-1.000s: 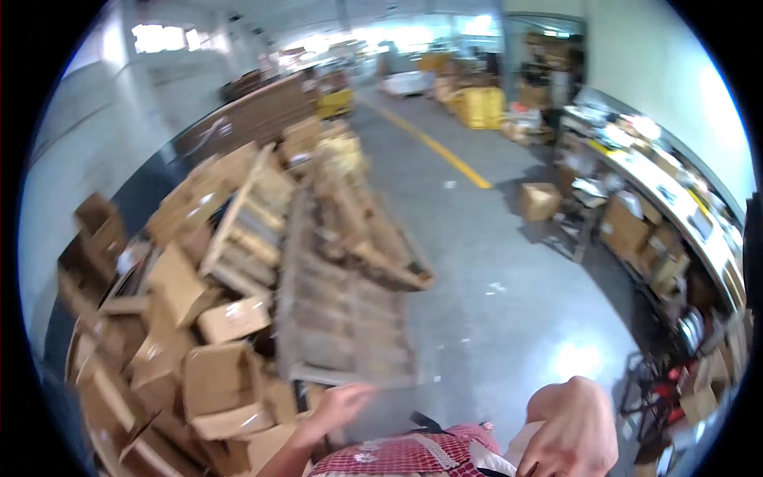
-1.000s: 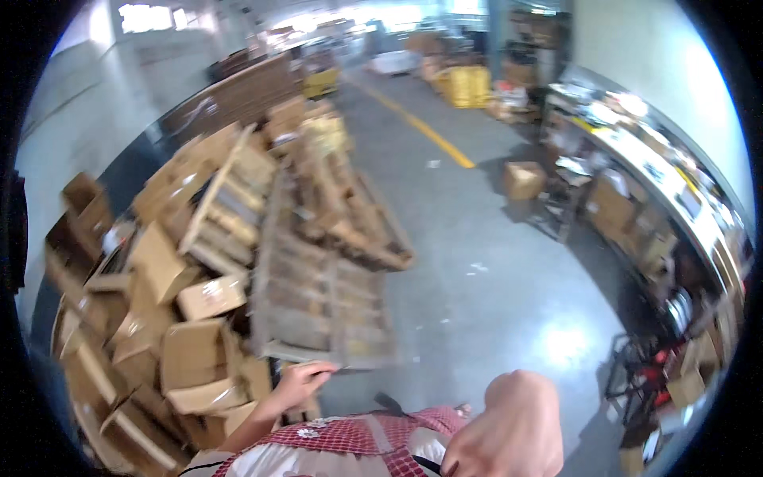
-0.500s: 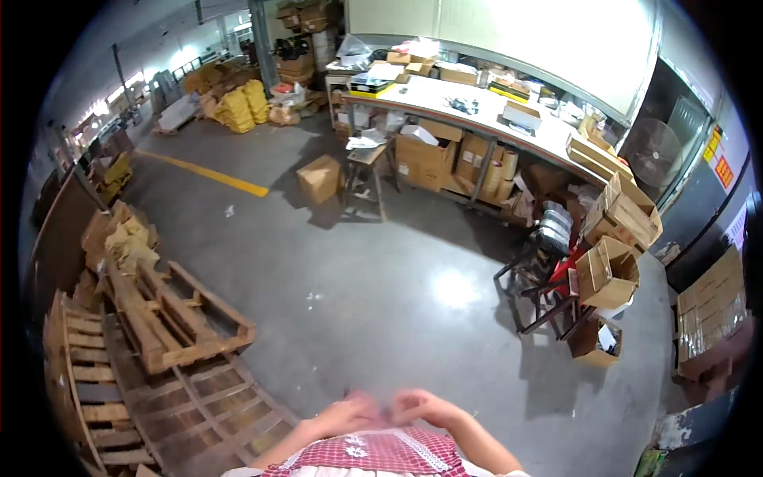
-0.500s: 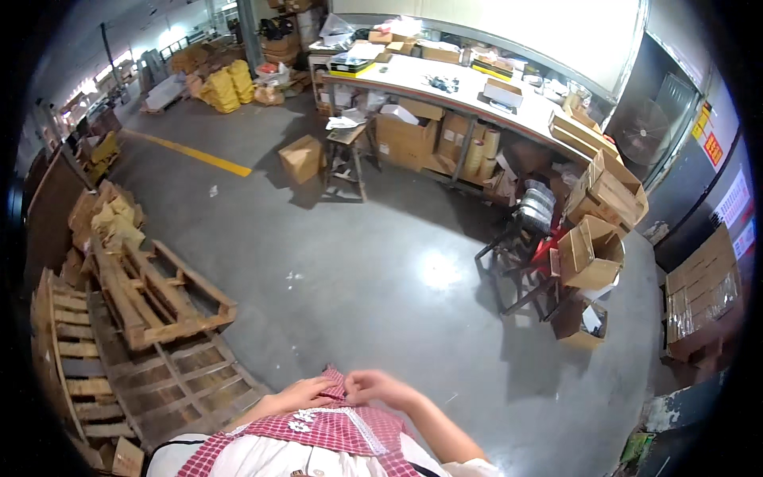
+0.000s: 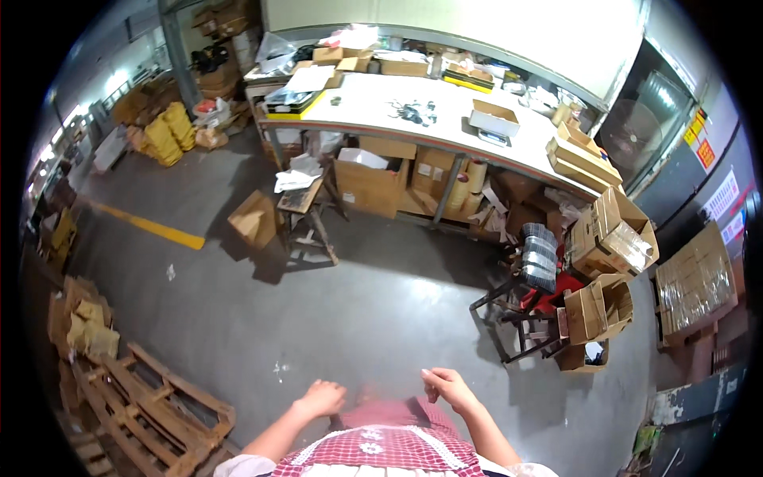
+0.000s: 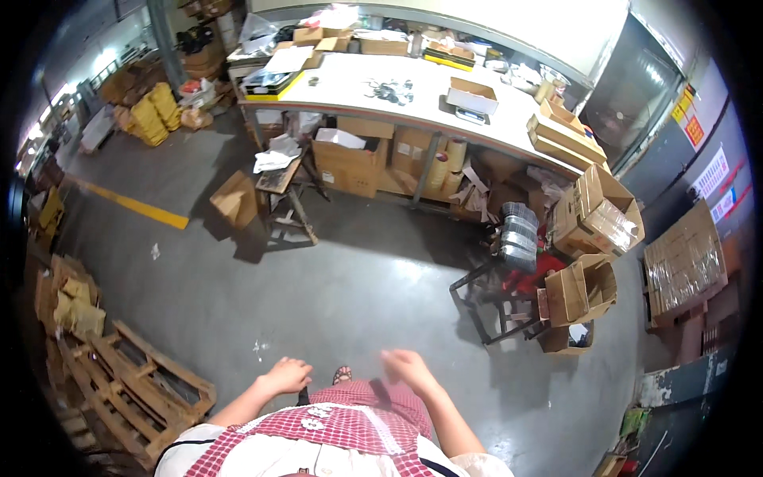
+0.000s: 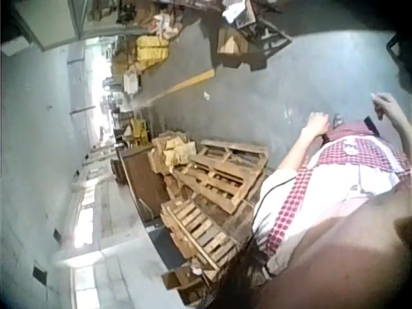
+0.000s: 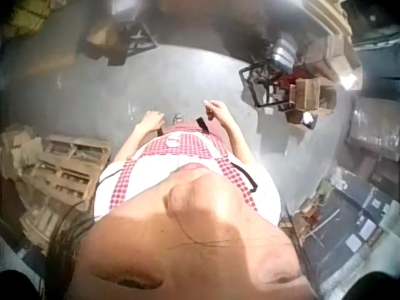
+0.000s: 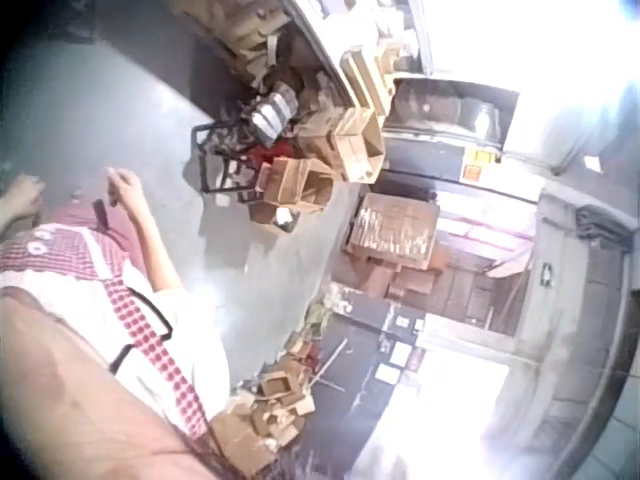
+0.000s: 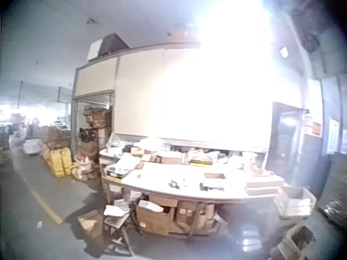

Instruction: The person organizes various cardboard boxes, metal parts, and rails on a workbench and then discards several empty boxes into a large pile.

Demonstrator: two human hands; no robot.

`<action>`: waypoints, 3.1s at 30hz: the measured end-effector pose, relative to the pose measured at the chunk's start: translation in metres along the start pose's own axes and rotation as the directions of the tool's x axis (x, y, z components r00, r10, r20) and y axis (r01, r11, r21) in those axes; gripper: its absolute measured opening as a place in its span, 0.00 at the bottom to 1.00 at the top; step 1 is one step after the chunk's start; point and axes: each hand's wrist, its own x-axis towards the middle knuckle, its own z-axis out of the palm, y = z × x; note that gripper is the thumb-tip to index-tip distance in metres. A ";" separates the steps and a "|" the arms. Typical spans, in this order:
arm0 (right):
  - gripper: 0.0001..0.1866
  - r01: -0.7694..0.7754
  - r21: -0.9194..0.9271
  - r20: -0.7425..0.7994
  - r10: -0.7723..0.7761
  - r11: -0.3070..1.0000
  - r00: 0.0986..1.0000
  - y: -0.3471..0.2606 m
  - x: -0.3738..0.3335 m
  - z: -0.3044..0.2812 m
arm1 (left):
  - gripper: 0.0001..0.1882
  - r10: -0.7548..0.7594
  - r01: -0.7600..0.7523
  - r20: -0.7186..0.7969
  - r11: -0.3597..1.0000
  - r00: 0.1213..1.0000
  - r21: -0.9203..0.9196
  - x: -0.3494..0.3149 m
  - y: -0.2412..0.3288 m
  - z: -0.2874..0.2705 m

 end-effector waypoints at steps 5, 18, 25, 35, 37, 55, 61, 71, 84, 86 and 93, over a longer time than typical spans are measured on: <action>0.15 -0.041 0.080 -0.141 0.053 0.996 0.989 0.017 0.061 -0.072 | 0.14 0.029 -0.021 -0.048 0.988 0.998 0.155 0.124 -0.053 -0.096; 0.19 0.126 -0.808 -0.078 -0.317 0.575 0.945 -0.154 0.310 -0.252 | 0.26 0.091 -0.064 0.115 0.972 0.989 -0.224 0.365 -0.030 -0.254; 0.29 0.341 -0.750 0.066 -0.450 0.566 0.891 -0.308 0.430 -0.312 | 0.27 0.003 -0.081 -0.326 0.971 0.945 -0.227 0.467 -0.095 -0.351; 0.32 0.281 -0.959 0.221 -0.529 0.034 0.819 -0.503 0.629 -0.330 | 0.14 -0.130 -0.119 -0.680 0.944 0.722 -0.307 0.708 -0.221 -0.542; 0.34 0.273 -0.961 0.227 -0.695 -0.046 0.683 -0.529 0.675 -0.323 | 0.27 -0.310 0.093 -0.658 0.934 0.687 -0.344 0.753 -0.239 -0.578; 0.25 0.264 -0.781 -0.167 -0.596 0.567 0.786 -0.505 0.697 -0.387 | 0.27 -0.408 0.076 -0.484 0.818 0.774 -0.570 0.824 -0.212 -0.626; 0.31 0.112 0.656 -0.128 -0.037 0.746 0.991 -0.531 0.679 -0.401 | 0.26 -0.518 -0.047 -0.462 0.628 0.720 -0.777 0.838 -0.188 -0.618; 0.36 -0.032 0.911 0.155 -0.270 0.410 0.950 -0.538 0.686 -0.422 | 0.32 -0.324 -0.360 -0.228 -0.442 0.918 -0.822 0.824 -0.180 -0.654; 0.24 -0.090 0.808 0.219 -0.154 0.582 0.964 -0.551 0.679 -0.409 | 0.36 -0.204 -0.465 -0.439 -0.106 0.875 -0.879 0.810 -0.114 -0.680; 0.26 -0.010 0.771 0.207 -0.237 0.637 0.949 -0.555 0.673 -0.399 | 0.32 -0.200 -0.467 -0.504 0.206 0.840 -0.860 0.818 -0.105 -0.669; 0.34 0.210 0.653 -0.126 -0.169 0.728 0.978 -0.567 0.650 -0.408 | 0.35 0.119 -0.490 -0.547 0.624 0.829 -0.608 0.847 -0.152 -0.713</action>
